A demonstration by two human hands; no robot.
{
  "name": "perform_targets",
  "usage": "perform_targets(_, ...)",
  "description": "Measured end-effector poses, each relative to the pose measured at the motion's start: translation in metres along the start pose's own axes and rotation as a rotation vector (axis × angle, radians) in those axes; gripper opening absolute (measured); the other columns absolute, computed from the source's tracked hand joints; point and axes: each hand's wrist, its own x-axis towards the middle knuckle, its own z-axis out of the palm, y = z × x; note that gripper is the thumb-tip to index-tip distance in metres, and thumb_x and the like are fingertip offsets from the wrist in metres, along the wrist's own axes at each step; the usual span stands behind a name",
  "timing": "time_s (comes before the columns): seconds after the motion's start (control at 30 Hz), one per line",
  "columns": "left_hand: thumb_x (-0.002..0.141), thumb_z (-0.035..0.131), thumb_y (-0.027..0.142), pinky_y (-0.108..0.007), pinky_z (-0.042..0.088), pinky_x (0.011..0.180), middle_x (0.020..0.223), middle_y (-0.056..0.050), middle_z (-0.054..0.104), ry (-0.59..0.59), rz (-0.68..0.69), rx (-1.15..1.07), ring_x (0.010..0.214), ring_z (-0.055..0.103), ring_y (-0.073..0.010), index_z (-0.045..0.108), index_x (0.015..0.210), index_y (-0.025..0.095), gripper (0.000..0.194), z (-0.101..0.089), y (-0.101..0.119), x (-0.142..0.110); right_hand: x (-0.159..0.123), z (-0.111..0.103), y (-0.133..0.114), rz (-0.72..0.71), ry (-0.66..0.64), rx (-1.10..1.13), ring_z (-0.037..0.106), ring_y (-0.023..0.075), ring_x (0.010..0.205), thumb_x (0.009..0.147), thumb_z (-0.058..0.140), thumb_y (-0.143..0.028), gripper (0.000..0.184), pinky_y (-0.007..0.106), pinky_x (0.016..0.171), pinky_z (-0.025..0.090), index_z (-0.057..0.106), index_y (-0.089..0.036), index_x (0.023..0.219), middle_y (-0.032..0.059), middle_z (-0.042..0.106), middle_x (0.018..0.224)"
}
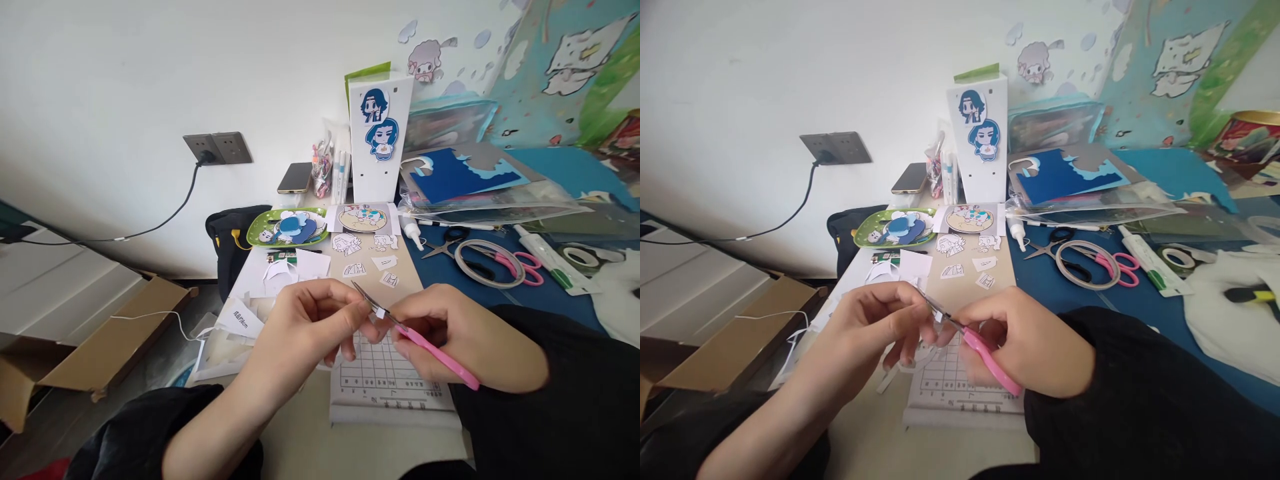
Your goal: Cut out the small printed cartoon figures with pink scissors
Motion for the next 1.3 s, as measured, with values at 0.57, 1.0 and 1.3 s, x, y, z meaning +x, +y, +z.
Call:
perform_targets(0.57,0.074,0.067,0.024,-0.008,0.034,0.035,0.057,0.003,0.067,0.034,-0.047,0.086,0.040,0.047,-0.0023,0.062,0.068,0.014,0.012,-0.0035,0.0055,0.0005,0.0025,0.0005,0.0044,-0.119,0.065,-0.180,0.025,0.0064,0.048,0.057,0.051,0.000,0.017,0.018,0.041,0.025,0.056,-0.015,0.061,-0.0064,0.033,0.055)
perform_targets(1.0,0.075,0.061,0.017,-0.010,0.034,0.035,0.056,0.004,0.066,-0.066,-0.070,0.009,0.037,0.046,-0.0026,0.063,0.065,0.015,0.011,-0.0023,0.0062,-0.0015,-0.0020,-0.0032,0.0001,-0.044,-0.064,0.012,0.033,0.0081,0.048,0.066,0.062,-0.015,0.019,0.021,0.045,0.028,0.068,-0.015,0.084,-0.0049,0.040,0.056)
perform_targets(1.3,0.076,0.060,0.018,-0.011,0.033,0.036,0.056,0.003,0.065,-0.065,-0.076,0.021,0.037,0.045,-0.0028,0.061,0.066,0.014,0.011,-0.0013,0.0064,-0.0022,-0.0011,-0.0003,0.0052,-0.025,-0.055,0.018,0.032,0.0082,0.048,0.066,0.061,-0.014,0.019,0.021,0.044,0.028,0.068,-0.016,0.083,-0.0046,0.040,0.056)
